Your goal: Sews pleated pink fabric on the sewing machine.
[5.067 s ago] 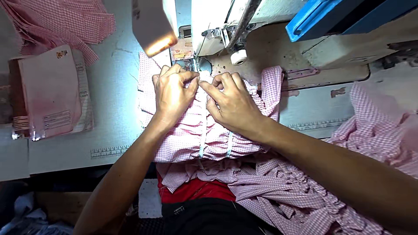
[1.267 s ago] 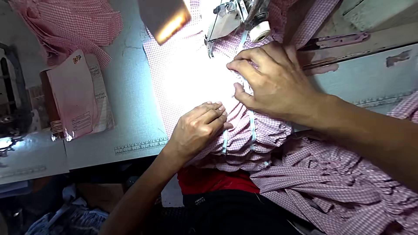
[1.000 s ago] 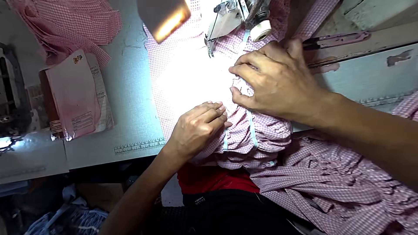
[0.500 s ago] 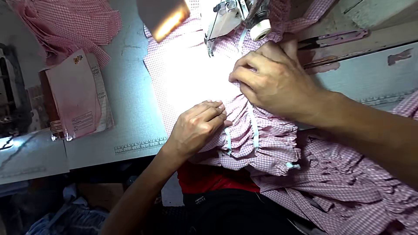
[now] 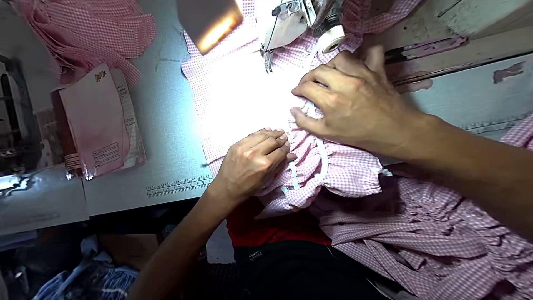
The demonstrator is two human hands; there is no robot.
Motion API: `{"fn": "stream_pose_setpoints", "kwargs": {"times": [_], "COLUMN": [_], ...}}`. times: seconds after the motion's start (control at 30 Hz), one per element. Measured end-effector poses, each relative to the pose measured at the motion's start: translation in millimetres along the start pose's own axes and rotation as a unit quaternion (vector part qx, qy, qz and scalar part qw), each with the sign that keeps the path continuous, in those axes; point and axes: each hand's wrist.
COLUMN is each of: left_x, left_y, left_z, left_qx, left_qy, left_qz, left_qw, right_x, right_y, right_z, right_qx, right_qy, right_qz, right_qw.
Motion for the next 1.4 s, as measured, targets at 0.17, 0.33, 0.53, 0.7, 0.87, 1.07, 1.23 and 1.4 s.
{"fn": "stream_pose_setpoints", "kwargs": {"times": [0.17, 0.33, 0.53, 0.7, 0.87, 1.07, 1.23, 1.4], "left_x": [2.8, 5.6, 5.2, 3.2, 2.5, 3.0, 7.5, 16.7], "left_y": [0.1, -0.4, -0.6, 0.0, 0.6, -1.4, -1.1, 0.2], "left_z": [1.2, 1.0, 1.7, 3.1, 3.2, 4.6, 17.3, 39.2], "left_qx": [-0.002, 0.003, 0.002, 0.004, 0.003, -0.009, -0.007, 0.001], "left_qy": [0.009, 0.006, 0.001, 0.001, -0.004, -0.012, -0.007, 0.011], "left_qz": [0.005, 0.009, 0.009, 0.001, 0.007, 0.002, -0.008, -0.021], "left_qw": [1.000, 1.000, 1.000, 1.000, 1.000, 1.000, 1.000, 1.000], "right_x": [-1.0, 0.1, 3.3, 2.1, -0.6, 0.5, 9.5, 25.7], "right_y": [2.1, 5.0, 2.5, 0.8, 0.6, -0.3, -3.4, -1.5], "right_z": [4.0, -0.5, 1.2, 3.7, 5.3, 6.2, 1.5, -4.4], "right_qx": [0.018, 0.041, 0.012, -0.001, 0.006, -0.006, -0.009, -0.036], "right_qy": [0.010, -0.014, -0.046, -0.004, -0.034, 0.006, 0.014, 0.036], "right_qz": [0.006, -0.014, -0.025, -0.009, -0.012, 0.007, 0.012, 0.009], "right_qw": [1.000, 0.999, 0.999, 1.000, 0.999, 1.000, 1.000, 0.999]}}
Point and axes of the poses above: each hand's wrist, its own x-axis towards the middle knuckle, its own y-axis out of the palm, z = x × y, and after that the axes turned 6 degrees about y, right-handed
